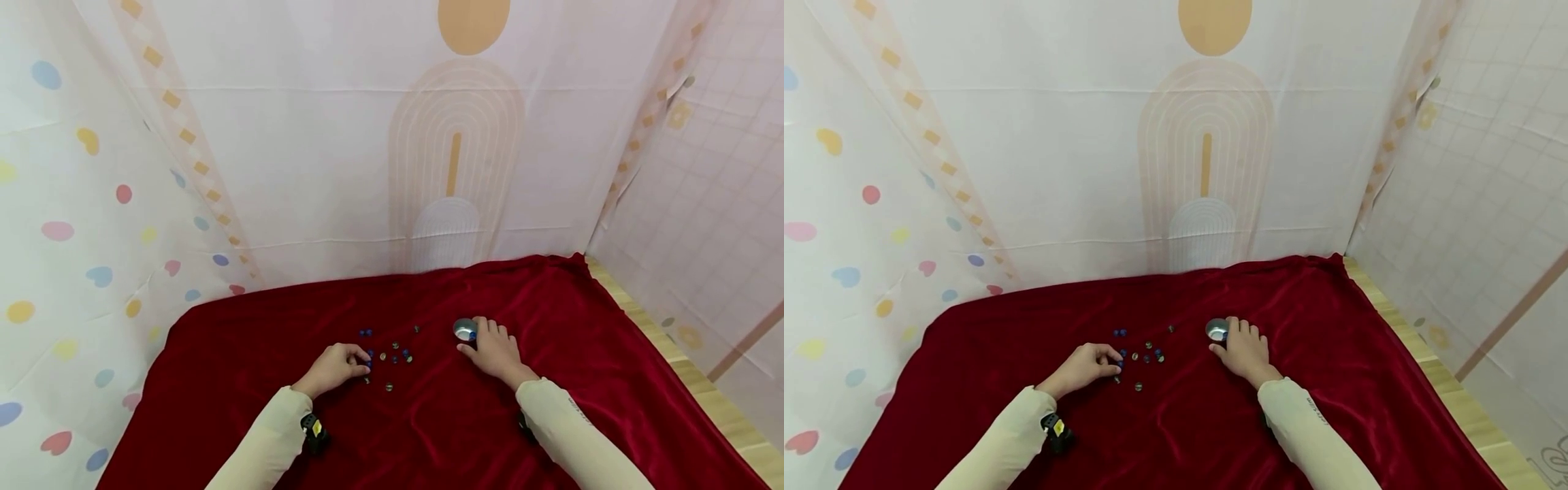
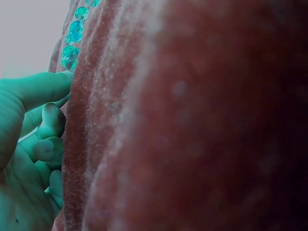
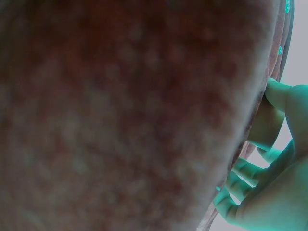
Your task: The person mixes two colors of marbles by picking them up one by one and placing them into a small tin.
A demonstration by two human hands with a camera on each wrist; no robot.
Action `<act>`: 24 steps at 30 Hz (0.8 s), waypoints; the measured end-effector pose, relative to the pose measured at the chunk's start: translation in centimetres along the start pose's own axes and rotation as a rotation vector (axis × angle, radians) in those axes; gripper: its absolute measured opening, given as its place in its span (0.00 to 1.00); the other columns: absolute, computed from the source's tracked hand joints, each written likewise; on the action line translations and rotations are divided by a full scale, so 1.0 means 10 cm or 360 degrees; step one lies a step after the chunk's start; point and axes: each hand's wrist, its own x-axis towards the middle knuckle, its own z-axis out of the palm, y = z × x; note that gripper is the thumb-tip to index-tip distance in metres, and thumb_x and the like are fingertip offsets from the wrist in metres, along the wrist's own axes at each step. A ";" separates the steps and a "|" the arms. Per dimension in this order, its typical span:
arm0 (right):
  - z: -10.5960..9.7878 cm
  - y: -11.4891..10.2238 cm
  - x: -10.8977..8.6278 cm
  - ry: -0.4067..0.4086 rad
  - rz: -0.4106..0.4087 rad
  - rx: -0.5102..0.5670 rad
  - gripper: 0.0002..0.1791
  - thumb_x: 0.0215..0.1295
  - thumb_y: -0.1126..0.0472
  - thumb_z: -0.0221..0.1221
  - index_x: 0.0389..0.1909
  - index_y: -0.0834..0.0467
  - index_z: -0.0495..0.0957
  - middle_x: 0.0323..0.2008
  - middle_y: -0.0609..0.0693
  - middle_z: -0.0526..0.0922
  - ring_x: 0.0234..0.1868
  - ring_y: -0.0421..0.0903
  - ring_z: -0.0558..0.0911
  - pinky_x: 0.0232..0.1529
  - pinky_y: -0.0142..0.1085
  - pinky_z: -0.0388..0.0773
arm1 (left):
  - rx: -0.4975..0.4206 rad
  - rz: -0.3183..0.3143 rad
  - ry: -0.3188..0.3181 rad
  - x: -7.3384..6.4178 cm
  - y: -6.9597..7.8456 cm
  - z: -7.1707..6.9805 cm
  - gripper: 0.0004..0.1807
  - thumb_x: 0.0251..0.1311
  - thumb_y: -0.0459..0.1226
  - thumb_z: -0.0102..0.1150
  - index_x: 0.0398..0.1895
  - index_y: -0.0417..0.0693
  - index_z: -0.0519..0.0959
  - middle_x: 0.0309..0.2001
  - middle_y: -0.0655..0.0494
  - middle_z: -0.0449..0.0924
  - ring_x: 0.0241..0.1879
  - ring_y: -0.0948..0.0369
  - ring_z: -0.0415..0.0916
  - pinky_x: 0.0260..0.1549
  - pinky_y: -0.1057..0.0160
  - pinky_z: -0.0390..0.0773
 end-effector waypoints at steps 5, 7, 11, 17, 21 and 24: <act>0.01 0.00 -0.01 0.0005 -0.0014 -0.0005 0.36 0.63 0.46 0.62 0.63 0.64 0.63 0.56 0.62 0.72 0.55 0.61 0.71 0.51 0.55 0.69 | -0.0004 0.0001 0.0008 -0.02 -0.01 0.02 0.08 0.58 0.37 0.65 0.39 0.45 0.84 0.20 0.56 0.74 0.21 0.63 0.67 0.23 0.67 0.69; 0.01 0.00 -0.01 0.0007 -0.0020 -0.0015 0.36 0.63 0.46 0.62 0.63 0.64 0.63 0.56 0.62 0.73 0.55 0.61 0.71 0.51 0.55 0.69 | -0.0014 0.0005 0.0006 -0.02 -0.02 0.01 0.08 0.58 0.36 0.65 0.39 0.44 0.84 0.20 0.56 0.74 0.21 0.63 0.67 0.23 0.67 0.69; 0.02 -0.01 -0.01 0.0004 -0.0027 -0.0017 0.36 0.63 0.46 0.62 0.63 0.64 0.63 0.56 0.62 0.73 0.55 0.61 0.71 0.51 0.55 0.69 | -0.0015 0.0002 -0.0001 -0.03 -0.03 -0.01 0.08 0.58 0.37 0.64 0.40 0.45 0.84 0.20 0.57 0.74 0.20 0.64 0.67 0.23 0.68 0.69; 0.02 -0.01 0.00 0.0005 -0.0028 -0.0024 0.36 0.63 0.46 0.62 0.63 0.64 0.63 0.56 0.62 0.73 0.55 0.61 0.71 0.51 0.55 0.69 | -0.0033 0.0015 -0.0004 -0.01 0.02 -0.04 0.08 0.58 0.37 0.65 0.39 0.45 0.84 0.20 0.57 0.74 0.21 0.63 0.67 0.23 0.67 0.69; 0.01 0.00 0.00 0.0011 -0.0012 -0.0021 0.36 0.63 0.46 0.62 0.63 0.64 0.63 0.55 0.63 0.73 0.55 0.61 0.71 0.51 0.56 0.68 | -0.0053 0.0022 0.0003 0.06 0.09 -0.06 0.07 0.59 0.38 0.65 0.38 0.45 0.83 0.21 0.56 0.73 0.21 0.62 0.67 0.24 0.66 0.70; 0.01 0.00 0.00 0.0010 -0.0006 -0.0008 0.36 0.63 0.46 0.62 0.63 0.64 0.62 0.55 0.63 0.73 0.55 0.62 0.70 0.51 0.56 0.68 | -0.0042 0.0034 0.0009 0.13 0.16 -0.07 0.07 0.58 0.38 0.65 0.37 0.45 0.83 0.21 0.57 0.73 0.21 0.63 0.66 0.24 0.66 0.69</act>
